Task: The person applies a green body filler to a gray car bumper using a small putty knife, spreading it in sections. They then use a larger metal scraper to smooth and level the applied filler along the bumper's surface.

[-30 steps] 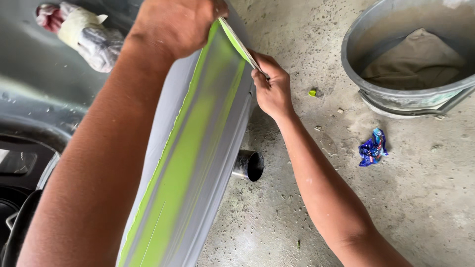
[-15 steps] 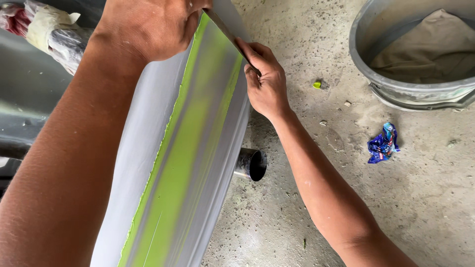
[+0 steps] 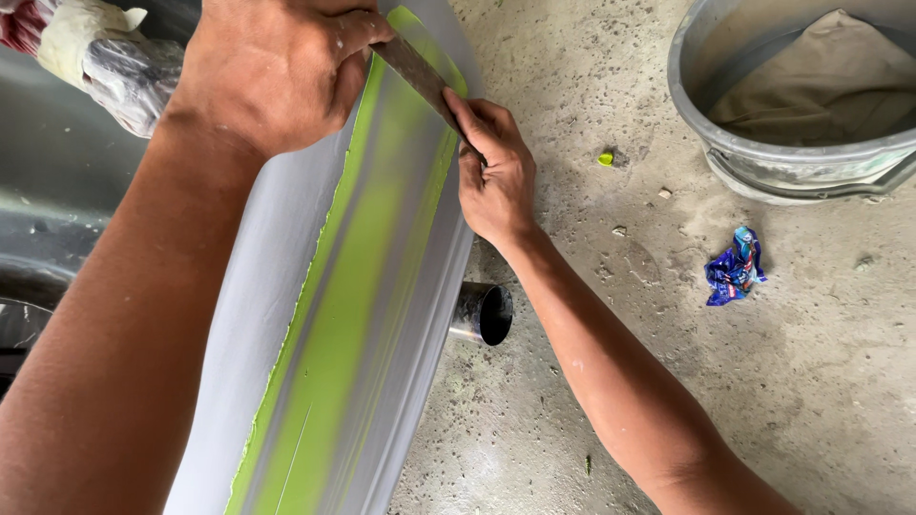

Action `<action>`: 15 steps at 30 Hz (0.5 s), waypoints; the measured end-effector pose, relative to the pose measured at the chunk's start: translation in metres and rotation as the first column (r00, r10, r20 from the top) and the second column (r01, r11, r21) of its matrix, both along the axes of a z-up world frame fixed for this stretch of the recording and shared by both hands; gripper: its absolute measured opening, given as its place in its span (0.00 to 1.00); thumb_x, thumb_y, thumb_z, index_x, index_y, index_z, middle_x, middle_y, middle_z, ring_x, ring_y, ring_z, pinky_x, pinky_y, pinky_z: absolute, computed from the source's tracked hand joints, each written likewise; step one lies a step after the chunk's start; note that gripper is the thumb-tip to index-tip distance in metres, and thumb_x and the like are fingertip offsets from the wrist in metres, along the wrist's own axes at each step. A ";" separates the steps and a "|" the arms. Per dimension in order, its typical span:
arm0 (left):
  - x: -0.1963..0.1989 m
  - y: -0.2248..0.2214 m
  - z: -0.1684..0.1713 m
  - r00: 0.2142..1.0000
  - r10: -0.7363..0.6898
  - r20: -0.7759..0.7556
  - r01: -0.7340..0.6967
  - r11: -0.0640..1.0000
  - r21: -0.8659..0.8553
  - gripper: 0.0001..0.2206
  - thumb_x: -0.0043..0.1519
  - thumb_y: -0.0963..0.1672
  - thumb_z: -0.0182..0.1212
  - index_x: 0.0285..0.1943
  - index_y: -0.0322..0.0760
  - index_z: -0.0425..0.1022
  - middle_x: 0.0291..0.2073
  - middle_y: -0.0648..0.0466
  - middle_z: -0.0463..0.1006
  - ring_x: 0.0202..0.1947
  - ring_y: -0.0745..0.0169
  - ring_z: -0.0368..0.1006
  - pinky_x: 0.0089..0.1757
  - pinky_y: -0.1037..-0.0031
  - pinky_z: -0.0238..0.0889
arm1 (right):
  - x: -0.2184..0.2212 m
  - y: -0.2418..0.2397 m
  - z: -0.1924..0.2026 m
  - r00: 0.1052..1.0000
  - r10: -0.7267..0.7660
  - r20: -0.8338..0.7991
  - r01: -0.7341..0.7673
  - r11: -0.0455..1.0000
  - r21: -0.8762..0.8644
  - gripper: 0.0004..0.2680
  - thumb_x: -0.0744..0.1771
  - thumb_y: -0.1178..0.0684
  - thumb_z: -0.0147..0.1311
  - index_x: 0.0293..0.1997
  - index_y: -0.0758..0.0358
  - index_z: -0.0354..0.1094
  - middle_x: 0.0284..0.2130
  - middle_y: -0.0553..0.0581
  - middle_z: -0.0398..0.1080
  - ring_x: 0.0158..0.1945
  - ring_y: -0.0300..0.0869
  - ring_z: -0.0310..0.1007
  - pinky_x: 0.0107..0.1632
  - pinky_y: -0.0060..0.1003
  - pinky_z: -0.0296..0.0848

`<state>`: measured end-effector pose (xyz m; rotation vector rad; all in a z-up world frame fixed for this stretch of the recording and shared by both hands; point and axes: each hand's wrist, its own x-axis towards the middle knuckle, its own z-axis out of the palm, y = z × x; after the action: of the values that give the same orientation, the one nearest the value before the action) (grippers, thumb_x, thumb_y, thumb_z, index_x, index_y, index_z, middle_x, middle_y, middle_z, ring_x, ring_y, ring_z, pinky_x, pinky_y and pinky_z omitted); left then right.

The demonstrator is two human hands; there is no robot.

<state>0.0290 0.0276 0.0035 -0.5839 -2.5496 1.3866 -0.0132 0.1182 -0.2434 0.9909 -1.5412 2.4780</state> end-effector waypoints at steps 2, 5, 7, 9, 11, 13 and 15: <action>0.009 0.004 0.000 1.000 -0.025 0.007 0.025 0.999 0.029 0.14 0.62 0.43 0.55 0.50 0.52 0.85 0.39 0.72 0.79 0.36 0.70 0.73 0.29 0.76 0.61 | 0.009 0.004 0.000 1.000 -0.004 -0.002 0.004 1.000 0.016 0.25 0.63 0.68 0.41 0.64 0.43 0.62 0.52 0.46 0.66 0.42 0.35 0.70 0.49 0.28 0.76; 0.022 0.010 0.000 1.000 -0.006 -0.027 0.004 0.999 -0.047 0.13 0.63 0.45 0.55 0.51 0.56 0.84 0.41 0.76 0.78 0.38 0.75 0.73 0.30 0.78 0.60 | 0.020 0.008 0.000 1.000 0.008 -0.011 -0.008 1.000 0.004 0.24 0.62 0.67 0.39 0.64 0.46 0.62 0.52 0.49 0.66 0.46 0.37 0.70 0.52 0.30 0.73; 0.030 0.015 0.001 1.000 -0.001 0.021 0.000 0.998 0.058 0.14 0.61 0.43 0.55 0.51 0.49 0.84 0.45 0.72 0.81 0.45 0.74 0.76 0.36 0.76 0.64 | 0.027 0.012 0.001 0.999 -0.026 -0.041 0.026 1.000 0.003 0.24 0.63 0.67 0.39 0.64 0.45 0.61 0.52 0.51 0.66 0.51 0.41 0.72 0.53 0.33 0.74; 0.040 0.024 0.003 1.000 -0.021 0.014 0.019 0.996 0.093 0.13 0.62 0.42 0.55 0.50 0.48 0.85 0.44 0.70 0.81 0.43 0.72 0.76 0.37 0.75 0.64 | 0.037 0.017 0.002 0.998 -0.033 -0.047 0.033 0.999 0.002 0.23 0.63 0.67 0.40 0.64 0.46 0.62 0.52 0.51 0.67 0.52 0.42 0.72 0.54 0.34 0.74; 0.051 0.032 0.005 0.999 -0.037 0.010 0.036 0.991 0.127 0.13 0.63 0.41 0.56 0.50 0.47 0.85 0.44 0.68 0.82 0.42 0.69 0.76 0.37 0.74 0.65 | 0.046 0.024 0.004 0.998 -0.037 -0.049 0.037 0.999 0.000 0.23 0.64 0.67 0.41 0.64 0.47 0.62 0.52 0.52 0.67 0.52 0.43 0.73 0.55 0.35 0.74; 0.060 0.040 0.008 1.000 0.013 -0.025 -0.013 1.000 0.021 0.09 0.69 0.47 0.61 0.52 0.58 0.86 0.47 0.75 0.81 0.49 0.69 0.70 0.53 0.70 0.55 | 0.049 0.033 0.007 0.997 0.028 -0.066 -0.031 0.998 -0.048 0.21 0.66 0.69 0.39 0.64 0.52 0.62 0.51 0.56 0.66 0.53 0.45 0.70 0.58 0.35 0.73; 0.059 0.056 0.015 1.000 -0.001 -0.010 0.001 1.000 0.004 0.07 0.68 0.45 0.61 0.47 0.56 0.85 0.41 0.74 0.81 0.46 0.68 0.70 0.55 0.69 0.53 | 0.046 0.051 0.016 0.992 0.100 -0.083 -0.106 0.991 -0.076 0.17 0.67 0.67 0.39 0.62 0.57 0.63 0.51 0.57 0.67 0.53 0.45 0.71 0.57 0.35 0.73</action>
<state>0.0876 0.0839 0.0188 -0.5763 -2.5436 1.3810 0.0325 0.1694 -0.2271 1.1686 -1.3902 2.5117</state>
